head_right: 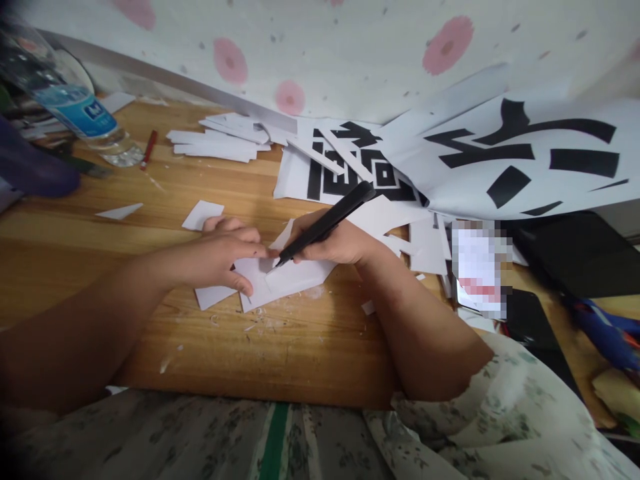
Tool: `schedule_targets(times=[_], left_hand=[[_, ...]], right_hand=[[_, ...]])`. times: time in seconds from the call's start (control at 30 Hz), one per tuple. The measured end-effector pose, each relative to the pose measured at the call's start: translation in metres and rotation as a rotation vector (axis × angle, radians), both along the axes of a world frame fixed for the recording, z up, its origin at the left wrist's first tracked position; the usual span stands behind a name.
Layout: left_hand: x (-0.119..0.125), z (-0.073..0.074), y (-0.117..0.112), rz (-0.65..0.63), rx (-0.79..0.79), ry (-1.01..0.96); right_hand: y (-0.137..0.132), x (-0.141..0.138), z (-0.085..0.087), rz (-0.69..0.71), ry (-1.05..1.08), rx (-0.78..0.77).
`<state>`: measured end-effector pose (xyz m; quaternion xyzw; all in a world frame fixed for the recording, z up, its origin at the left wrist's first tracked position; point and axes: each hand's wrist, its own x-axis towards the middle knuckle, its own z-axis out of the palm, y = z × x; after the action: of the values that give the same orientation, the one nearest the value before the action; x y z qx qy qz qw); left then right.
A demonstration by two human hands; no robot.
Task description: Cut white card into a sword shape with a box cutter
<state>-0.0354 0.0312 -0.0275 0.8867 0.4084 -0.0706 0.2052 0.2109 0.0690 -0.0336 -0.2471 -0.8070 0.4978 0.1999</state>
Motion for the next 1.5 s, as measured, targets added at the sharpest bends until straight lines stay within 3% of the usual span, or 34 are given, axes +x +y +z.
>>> schedule_targets(times=[0.87,1.1,1.37,1.5], left_hand=[[-0.002,-0.004,0.001,0.014,0.001,-0.025],[0.001,0.0,0.0,0.029,-0.028,-0.035],[0.004,0.004,-0.001,0.023,-0.013,0.031],[0.004,0.01,-0.004,0.008,0.017,0.045]], right_hand=[[0.008,0.008,0.001,-0.005,0.019,-0.068],[0.006,0.007,0.006,-0.021,-0.005,-0.064],[0.005,0.002,0.005,0.141,0.121,-0.195],[-0.006,-0.01,0.005,-0.038,0.12,-0.134]])
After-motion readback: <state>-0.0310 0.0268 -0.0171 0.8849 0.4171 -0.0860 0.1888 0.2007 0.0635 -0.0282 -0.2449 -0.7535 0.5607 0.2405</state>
